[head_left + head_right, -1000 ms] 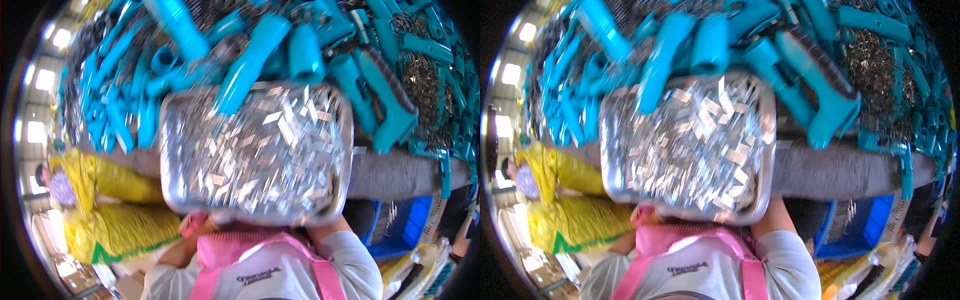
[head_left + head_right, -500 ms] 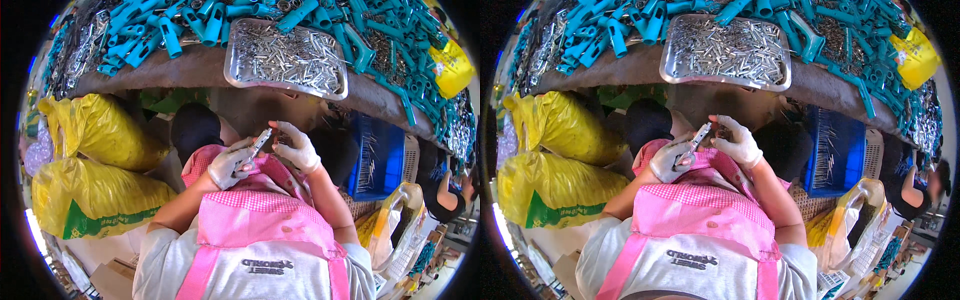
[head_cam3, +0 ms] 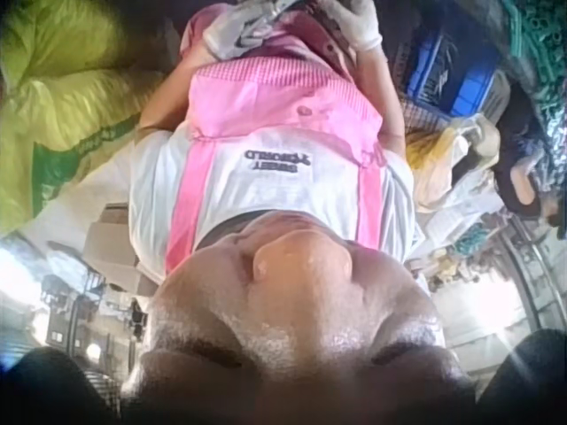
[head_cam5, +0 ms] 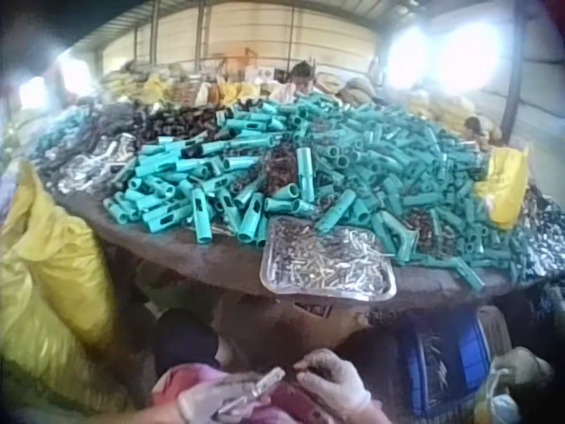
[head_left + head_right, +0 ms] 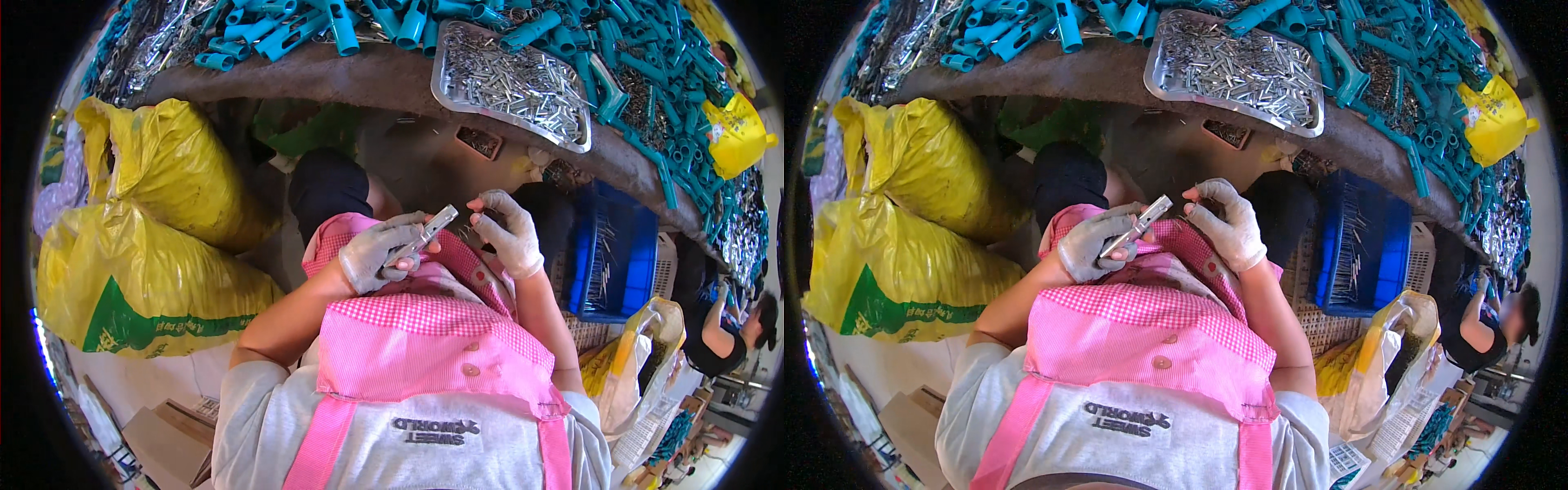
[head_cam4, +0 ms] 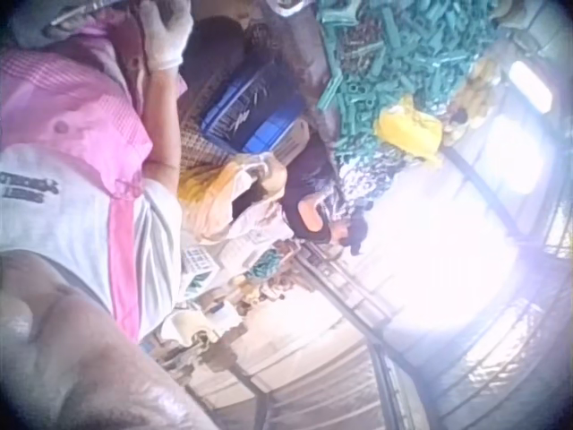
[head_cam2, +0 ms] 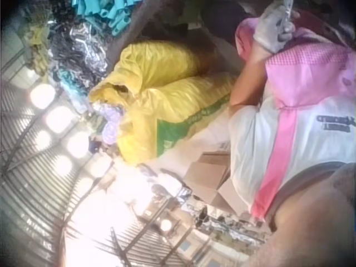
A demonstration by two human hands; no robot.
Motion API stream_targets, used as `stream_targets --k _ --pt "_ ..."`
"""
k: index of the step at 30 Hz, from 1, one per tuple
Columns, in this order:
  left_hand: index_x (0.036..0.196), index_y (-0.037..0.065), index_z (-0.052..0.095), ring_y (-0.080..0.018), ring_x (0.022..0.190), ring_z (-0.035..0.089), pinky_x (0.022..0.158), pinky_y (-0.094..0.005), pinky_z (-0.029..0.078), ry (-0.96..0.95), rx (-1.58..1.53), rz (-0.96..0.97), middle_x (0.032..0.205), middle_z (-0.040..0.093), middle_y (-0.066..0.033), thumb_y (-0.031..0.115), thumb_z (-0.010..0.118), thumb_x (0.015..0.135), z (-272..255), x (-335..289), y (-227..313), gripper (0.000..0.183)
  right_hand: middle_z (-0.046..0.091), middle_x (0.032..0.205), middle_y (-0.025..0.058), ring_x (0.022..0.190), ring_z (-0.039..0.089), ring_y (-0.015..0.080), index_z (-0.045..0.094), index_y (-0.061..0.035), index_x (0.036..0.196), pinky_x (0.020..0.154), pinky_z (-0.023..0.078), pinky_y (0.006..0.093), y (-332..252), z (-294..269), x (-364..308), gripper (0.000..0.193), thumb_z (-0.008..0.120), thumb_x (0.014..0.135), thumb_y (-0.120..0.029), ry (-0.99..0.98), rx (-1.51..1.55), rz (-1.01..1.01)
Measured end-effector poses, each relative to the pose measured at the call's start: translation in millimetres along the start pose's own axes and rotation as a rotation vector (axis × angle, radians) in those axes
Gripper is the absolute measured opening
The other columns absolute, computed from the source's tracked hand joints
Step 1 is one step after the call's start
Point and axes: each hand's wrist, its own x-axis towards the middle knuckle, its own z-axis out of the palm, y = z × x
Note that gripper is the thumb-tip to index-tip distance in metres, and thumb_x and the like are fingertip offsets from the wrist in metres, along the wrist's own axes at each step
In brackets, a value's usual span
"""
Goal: Assemble metal sleeves and pins into teal plastic handles at a workbench.
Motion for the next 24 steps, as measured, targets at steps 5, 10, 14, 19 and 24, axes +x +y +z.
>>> stream_targets --k 5,10,14,19,24 --pt "0.131 0.010 0.042 -0.0101 0.058 0.048 0.042 -0.0184 0.033 -0.014 0.128 0.026 0.099 0.060 -0.0104 0.017 0.047 0.094 3 -3 1 0.038 0.053 0.081 0.0080 0.065 0.056 0.0206 0.065 -0.0059 0.095 0.060 0.046 0.0307 -29 19 -1 0.026 0.068 0.069 -0.004 -0.068 -0.680 -0.592" --pt "0.128 0.002 0.044 -0.0091 0.059 0.049 0.048 -0.0202 0.036 0.004 0.335 0.023 0.096 0.060 -0.0067 0.012 0.047 0.092 9 2 1 0.037 0.055 0.080 0.0070 0.071 0.059 0.0262 0.068 -0.0097 0.083 0.057 0.048 0.0357 -45 18 11 0.018 0.071 0.067 -0.015 -0.299 -1.014 -0.619" --pt "0.125 0.003 0.049 -0.0073 0.059 0.047 0.049 -0.0202 0.036 0.012 0.392 -0.015 0.097 0.062 -0.0061 0.015 0.048 0.092 7 7 0 0.035 0.055 0.080 0.0074 0.072 0.059 0.0262 0.065 -0.0095 0.081 0.058 0.049 0.0360 -44 15 21 0.017 0.070 0.066 -0.016 -0.495 -1.158 -0.737" --pt "0.124 0.004 0.051 -0.0074 0.060 0.046 0.048 -0.0207 0.035 -0.056 0.268 -0.059 0.099 0.063 -0.0065 0.016 0.050 0.092 -7 14 -4 0.034 0.054 0.080 0.0072 0.072 0.059 0.0258 0.062 -0.0096 0.079 0.059 0.049 0.0370 -36 16 28 0.016 0.069 0.066 -0.016 -0.578 -1.206 -0.787" --pt "0.128 0.005 0.045 -0.0080 0.062 0.047 0.048 -0.0189 0.035 -0.042 0.212 -0.059 0.104 0.062 -0.0092 0.016 0.050 0.092 -4 14 -2 0.038 0.056 0.081 0.0085 0.074 0.059 0.0271 0.064 -0.0078 0.083 0.061 0.049 0.0372 -36 10 27 0.014 0.067 0.070 -0.013 -0.477 -1.074 -0.674"
